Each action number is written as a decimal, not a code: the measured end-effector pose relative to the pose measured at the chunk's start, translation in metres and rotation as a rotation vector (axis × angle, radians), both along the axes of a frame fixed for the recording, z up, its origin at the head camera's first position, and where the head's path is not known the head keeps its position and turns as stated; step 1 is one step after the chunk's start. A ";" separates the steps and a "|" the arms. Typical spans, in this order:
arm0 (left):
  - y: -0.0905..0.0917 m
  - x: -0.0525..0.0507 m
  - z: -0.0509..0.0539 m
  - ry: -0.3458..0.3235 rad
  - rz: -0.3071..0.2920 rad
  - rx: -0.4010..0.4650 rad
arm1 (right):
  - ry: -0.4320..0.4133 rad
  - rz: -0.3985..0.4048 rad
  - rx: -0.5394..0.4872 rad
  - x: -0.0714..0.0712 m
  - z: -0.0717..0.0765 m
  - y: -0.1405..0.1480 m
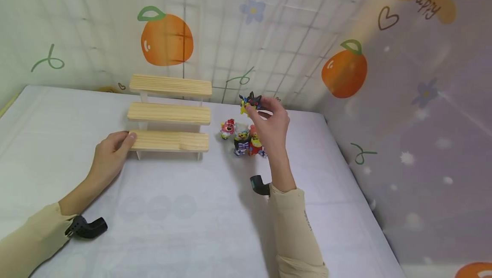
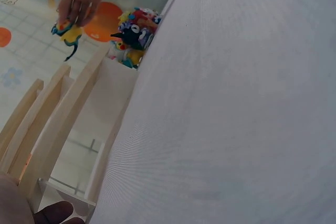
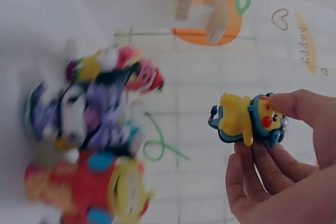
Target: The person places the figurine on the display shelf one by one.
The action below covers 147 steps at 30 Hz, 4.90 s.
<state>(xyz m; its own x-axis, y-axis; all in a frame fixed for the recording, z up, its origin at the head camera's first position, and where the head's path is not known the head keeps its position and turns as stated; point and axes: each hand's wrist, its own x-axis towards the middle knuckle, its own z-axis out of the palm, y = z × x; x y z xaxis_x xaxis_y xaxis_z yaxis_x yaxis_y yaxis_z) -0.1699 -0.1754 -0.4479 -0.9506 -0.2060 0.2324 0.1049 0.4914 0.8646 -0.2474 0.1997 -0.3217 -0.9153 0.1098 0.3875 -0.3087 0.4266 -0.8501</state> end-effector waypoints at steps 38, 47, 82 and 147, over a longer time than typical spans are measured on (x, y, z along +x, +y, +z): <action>-0.001 0.001 0.002 -0.001 0.010 0.011 | 0.119 0.181 -0.107 -0.009 0.026 -0.120; 0.002 0.001 0.001 0.002 0.011 0.009 | 0.115 0.236 -0.117 -0.011 0.026 -0.145; -0.003 -0.004 -0.002 0.002 0.001 -0.004 | 0.159 0.306 -0.048 -0.024 0.010 -0.229; -0.001 0.000 0.001 -0.018 0.005 0.008 | 0.109 0.139 -0.015 -0.047 0.020 -0.013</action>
